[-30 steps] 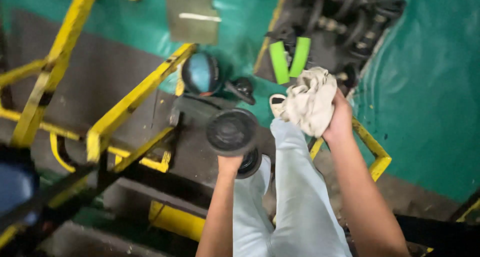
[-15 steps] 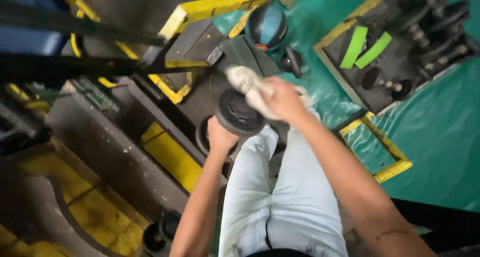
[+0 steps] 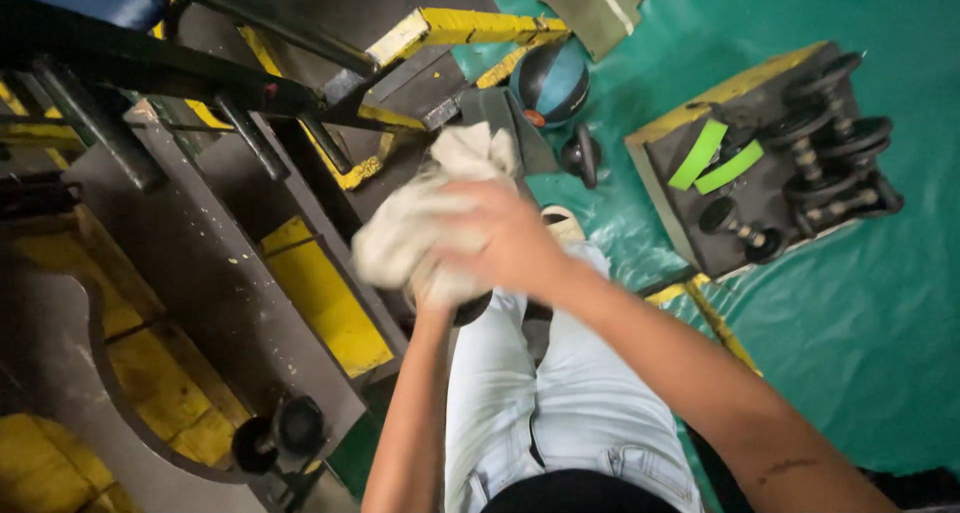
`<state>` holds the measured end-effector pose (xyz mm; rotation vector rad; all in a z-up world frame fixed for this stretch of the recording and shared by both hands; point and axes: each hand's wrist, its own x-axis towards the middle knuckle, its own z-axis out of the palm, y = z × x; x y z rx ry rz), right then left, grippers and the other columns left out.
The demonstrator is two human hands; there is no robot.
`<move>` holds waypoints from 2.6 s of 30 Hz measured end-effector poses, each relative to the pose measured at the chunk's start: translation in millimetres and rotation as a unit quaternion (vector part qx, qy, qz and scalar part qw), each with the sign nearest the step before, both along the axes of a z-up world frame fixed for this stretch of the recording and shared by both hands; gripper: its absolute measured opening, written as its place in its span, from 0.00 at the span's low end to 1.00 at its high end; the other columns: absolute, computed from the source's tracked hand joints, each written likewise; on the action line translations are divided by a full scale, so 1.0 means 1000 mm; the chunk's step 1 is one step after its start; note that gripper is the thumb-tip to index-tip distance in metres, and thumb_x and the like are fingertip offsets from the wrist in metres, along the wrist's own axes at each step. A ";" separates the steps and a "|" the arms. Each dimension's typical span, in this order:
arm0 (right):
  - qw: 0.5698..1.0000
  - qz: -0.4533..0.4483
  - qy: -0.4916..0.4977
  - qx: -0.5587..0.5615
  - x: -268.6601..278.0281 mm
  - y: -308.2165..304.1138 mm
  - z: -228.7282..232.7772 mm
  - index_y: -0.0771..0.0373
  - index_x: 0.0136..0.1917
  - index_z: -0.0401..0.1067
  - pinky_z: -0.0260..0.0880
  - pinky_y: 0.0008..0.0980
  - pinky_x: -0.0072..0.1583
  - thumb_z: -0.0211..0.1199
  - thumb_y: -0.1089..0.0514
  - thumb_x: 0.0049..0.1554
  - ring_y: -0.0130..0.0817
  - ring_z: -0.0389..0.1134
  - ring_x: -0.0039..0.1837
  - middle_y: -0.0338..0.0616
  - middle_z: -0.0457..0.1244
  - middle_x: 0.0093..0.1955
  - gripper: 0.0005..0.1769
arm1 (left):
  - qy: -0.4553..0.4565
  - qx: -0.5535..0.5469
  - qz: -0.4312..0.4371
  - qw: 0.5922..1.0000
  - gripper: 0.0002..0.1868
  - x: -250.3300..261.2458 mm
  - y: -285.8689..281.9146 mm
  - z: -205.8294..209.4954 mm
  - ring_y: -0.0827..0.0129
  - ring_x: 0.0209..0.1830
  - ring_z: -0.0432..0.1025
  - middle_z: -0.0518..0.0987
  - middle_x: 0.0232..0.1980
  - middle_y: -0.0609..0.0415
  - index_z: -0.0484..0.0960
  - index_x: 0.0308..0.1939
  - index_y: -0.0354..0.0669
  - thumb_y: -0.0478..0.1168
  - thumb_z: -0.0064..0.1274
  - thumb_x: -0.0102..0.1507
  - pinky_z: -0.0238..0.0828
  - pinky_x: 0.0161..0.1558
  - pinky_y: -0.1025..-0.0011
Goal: Wiping down dumbbells and other gym equipment with a cloth.
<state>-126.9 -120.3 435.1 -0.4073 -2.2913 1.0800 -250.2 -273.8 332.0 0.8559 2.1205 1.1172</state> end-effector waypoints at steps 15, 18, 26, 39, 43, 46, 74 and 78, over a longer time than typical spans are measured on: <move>0.962 0.139 -0.225 0.066 0.021 -0.017 -0.033 0.69 0.66 0.69 0.64 0.59 0.60 0.73 0.44 0.45 0.59 0.56 0.73 0.61 0.60 0.68 0.42 | -0.447 0.241 0.407 0.760 0.16 0.021 0.000 0.029 0.64 0.54 0.74 0.80 0.56 0.54 0.81 0.57 0.43 0.35 0.57 0.64 0.76 0.55 0.64; 0.957 0.080 -0.278 -0.025 0.022 0.024 -0.046 0.60 0.61 0.74 0.68 0.44 0.67 0.73 0.46 0.47 0.48 0.65 0.68 0.52 0.64 0.65 0.31 | -0.439 0.234 0.464 0.733 0.12 0.018 -0.024 0.004 0.67 0.53 0.72 0.79 0.54 0.58 0.81 0.54 0.45 0.31 0.58 0.66 0.71 0.54 0.66; 0.992 0.048 -0.110 -0.047 -0.001 -0.038 0.004 0.61 0.57 0.75 0.68 0.43 0.63 0.78 0.60 0.40 0.52 0.65 0.65 0.60 0.63 0.66 0.30 | -0.481 0.339 0.531 0.610 0.10 0.031 0.000 0.089 0.64 0.44 0.74 0.81 0.42 0.54 0.80 0.42 0.39 0.41 0.48 0.63 0.71 0.50 0.67; 0.565 0.032 -0.086 -0.820 -0.025 -0.032 -0.064 0.60 0.66 0.71 0.76 0.35 0.59 0.52 0.45 0.65 0.31 0.73 0.57 0.42 0.70 0.59 0.23 | -0.520 0.584 0.294 0.550 0.10 0.025 -0.016 0.083 0.74 0.27 0.57 0.60 0.23 0.66 0.64 0.30 0.51 0.38 0.50 0.60 0.57 0.39 0.70; 0.598 -0.043 -0.069 -0.798 -0.042 -0.041 -0.068 0.65 0.63 0.72 0.74 0.39 0.54 0.53 0.43 0.67 0.34 0.71 0.51 0.44 0.70 0.53 0.24 | -0.532 0.599 0.225 0.555 0.11 0.030 -0.026 0.082 0.76 0.26 0.57 0.60 0.22 0.67 0.64 0.28 0.51 0.40 0.52 0.58 0.54 0.37 0.73; 0.571 -0.025 -0.082 -0.816 -0.051 -0.022 -0.095 0.66 0.60 0.72 0.75 0.39 0.54 0.52 0.44 0.67 0.35 0.72 0.49 0.44 0.70 0.51 0.24 | -0.554 0.611 0.202 0.528 0.11 0.027 -0.032 0.082 0.78 0.24 0.56 0.61 0.21 0.68 0.64 0.29 0.50 0.41 0.52 0.58 0.54 0.35 0.74; 0.908 0.357 -0.154 0.157 -0.058 -0.113 -0.048 0.65 0.70 0.68 0.63 0.56 0.66 0.69 0.51 0.48 0.49 0.62 0.73 0.53 0.60 0.75 0.39 | -0.511 0.484 0.547 0.454 0.18 0.036 -0.093 0.014 0.56 0.53 0.76 0.81 0.53 0.45 0.79 0.53 0.37 0.43 0.51 0.62 0.72 0.58 0.58; 0.844 0.436 -0.223 0.218 -0.075 -0.087 -0.021 0.60 0.66 0.71 0.63 0.57 0.63 0.68 0.52 0.43 0.44 0.65 0.68 0.47 0.63 0.69 0.36 | -0.526 0.491 0.506 0.476 0.11 0.043 -0.128 -0.040 0.53 0.53 0.73 0.77 0.51 0.42 0.74 0.51 0.33 0.33 0.51 0.66 0.73 0.60 0.58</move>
